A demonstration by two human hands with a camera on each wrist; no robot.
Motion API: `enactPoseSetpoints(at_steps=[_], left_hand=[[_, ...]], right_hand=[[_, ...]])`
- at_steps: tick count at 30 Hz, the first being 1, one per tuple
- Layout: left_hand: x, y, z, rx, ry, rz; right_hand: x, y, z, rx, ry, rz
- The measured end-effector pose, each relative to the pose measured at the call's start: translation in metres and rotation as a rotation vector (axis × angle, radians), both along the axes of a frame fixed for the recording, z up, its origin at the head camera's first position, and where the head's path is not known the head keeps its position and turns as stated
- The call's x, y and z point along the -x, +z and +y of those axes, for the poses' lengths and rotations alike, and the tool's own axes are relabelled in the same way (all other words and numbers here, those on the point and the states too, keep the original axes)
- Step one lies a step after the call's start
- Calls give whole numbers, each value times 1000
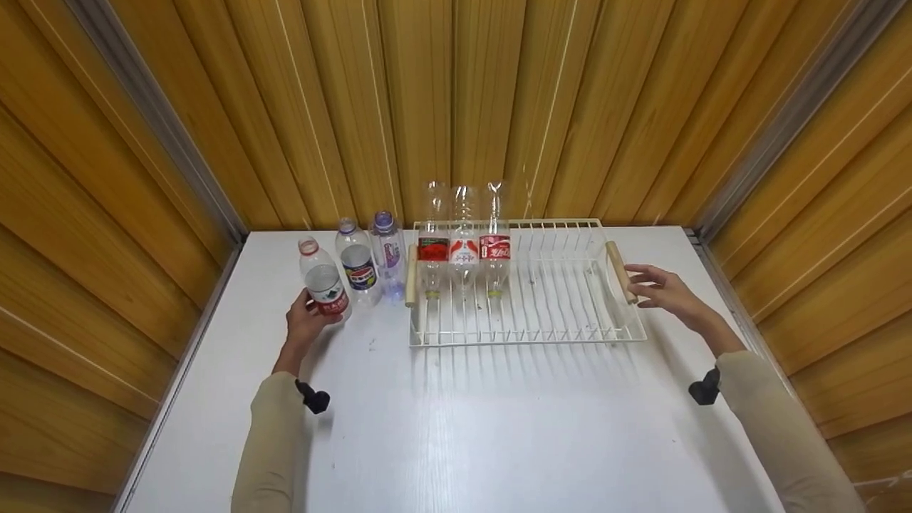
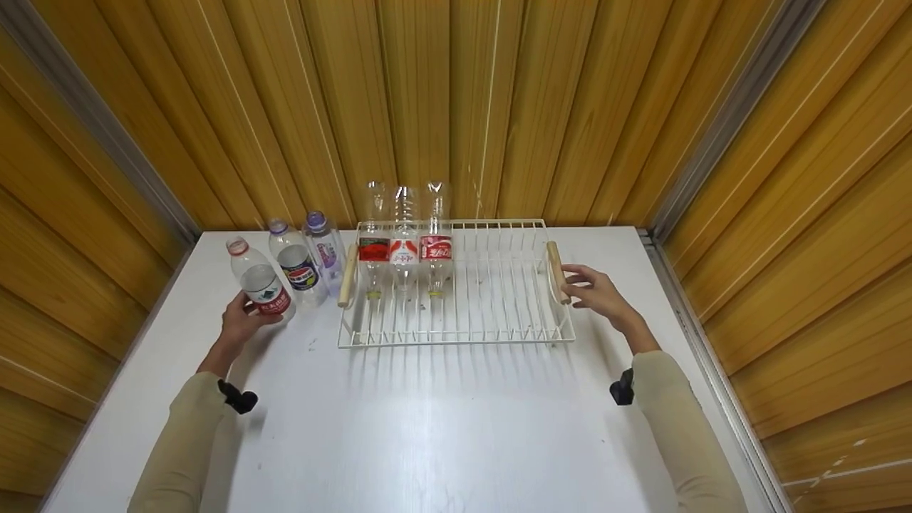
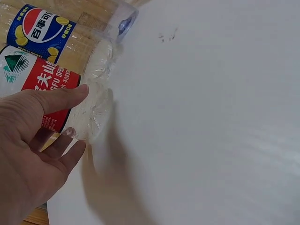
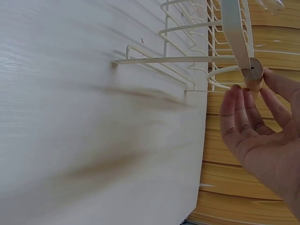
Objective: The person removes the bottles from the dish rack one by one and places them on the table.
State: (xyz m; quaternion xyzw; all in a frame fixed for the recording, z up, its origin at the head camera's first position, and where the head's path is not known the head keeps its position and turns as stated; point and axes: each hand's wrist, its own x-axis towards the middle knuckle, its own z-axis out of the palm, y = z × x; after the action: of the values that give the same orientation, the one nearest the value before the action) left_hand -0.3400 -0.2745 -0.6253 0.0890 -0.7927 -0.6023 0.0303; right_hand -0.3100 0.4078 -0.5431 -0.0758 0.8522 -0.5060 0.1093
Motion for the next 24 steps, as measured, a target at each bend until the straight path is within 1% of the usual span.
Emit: enactPoseSetpoints(at_steps=[5, 9, 15, 21, 24], left_hand=[[2, 4, 1, 76, 5, 1], [5, 8, 1, 113, -13, -35], [13, 12, -1, 129, -43, -49], [19, 11, -2, 96, -55, -44], [21, 10, 0, 85, -52, -56]], right_hand=[[-1, -2, -1, 6, 14, 1], [-1, -2, 0, 6, 12, -1], [-1, -2, 1, 22, 9, -1], [-2, -3, 0, 18, 10, -5], [-3, -3, 1, 16, 5, -4]])
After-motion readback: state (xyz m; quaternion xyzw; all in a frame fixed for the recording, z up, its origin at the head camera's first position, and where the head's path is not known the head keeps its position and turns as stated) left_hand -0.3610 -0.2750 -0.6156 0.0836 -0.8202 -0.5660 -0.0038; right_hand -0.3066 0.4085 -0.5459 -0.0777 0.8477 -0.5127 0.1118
